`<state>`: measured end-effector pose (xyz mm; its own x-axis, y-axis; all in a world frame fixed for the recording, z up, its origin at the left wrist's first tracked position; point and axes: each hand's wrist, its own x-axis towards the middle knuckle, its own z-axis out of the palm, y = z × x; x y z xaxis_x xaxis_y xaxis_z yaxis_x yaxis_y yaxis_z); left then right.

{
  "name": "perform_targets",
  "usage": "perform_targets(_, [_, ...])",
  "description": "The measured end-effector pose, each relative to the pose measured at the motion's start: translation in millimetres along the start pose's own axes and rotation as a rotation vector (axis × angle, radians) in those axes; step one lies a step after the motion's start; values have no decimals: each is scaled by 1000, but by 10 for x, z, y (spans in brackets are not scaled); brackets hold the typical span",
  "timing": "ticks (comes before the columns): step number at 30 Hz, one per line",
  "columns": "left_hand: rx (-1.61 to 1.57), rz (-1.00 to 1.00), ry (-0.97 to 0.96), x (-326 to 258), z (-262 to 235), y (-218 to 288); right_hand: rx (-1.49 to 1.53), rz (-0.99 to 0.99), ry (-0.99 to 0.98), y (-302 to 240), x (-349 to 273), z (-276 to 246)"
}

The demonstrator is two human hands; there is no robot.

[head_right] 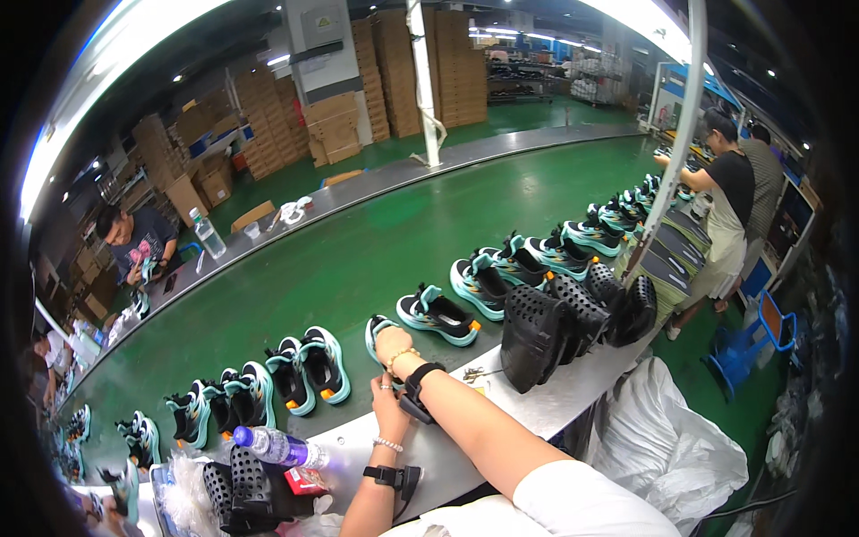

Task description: Check and arrange components for shoe assembly on a conveyor belt in a factory setting.

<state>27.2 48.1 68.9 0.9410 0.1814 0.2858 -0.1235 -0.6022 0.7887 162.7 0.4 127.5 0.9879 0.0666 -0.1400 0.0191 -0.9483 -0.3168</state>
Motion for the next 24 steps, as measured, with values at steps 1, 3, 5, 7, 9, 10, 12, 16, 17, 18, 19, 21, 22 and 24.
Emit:
perform_targets(1, [0,-18,10,-10,-5,16,3,26,-101,-15,-2,-60])
perform_targets(3, [0,21,15,-4,32,37,44,63,-141,36,3,-147])
perform_targets(5, [-4,12,-16,18,97,126,212,42,-17,242,-85,-155])
perform_targets(7, [-16,-53,21,33,121,26,301,-141,73,279,-321,-139])
perform_targets(9, [-55,-38,46,100,128,-298,396,-301,172,240,-632,-157])
perform_targets(10, [-280,-117,17,166,109,-446,394,-422,167,273,-812,-225])
perform_targets(12, [-48,8,-9,281,120,-193,425,-585,226,720,-1226,-619])
perform_targets(16, [-37,224,215,388,121,459,591,-662,606,1610,-2070,-1659])
perform_targets(17, [-39,369,181,405,129,661,606,-631,797,1867,-2203,-1833])
perform_targets(18, [-50,417,80,445,161,791,654,-483,924,2084,-2307,-1980])
perform_targets(19, [-63,458,-26,479,239,928,696,-327,1044,2307,-2416,-2110])
perform_targets(21, [60,587,-100,598,478,1241,647,37,1263,2851,-2456,-2240])
perform_targets(22, [94,574,-125,656,608,1260,509,141,1356,3138,-2443,-2216])
perform_targets(24, [173,510,-152,803,886,1146,319,288,1363,3665,-2391,-2095])
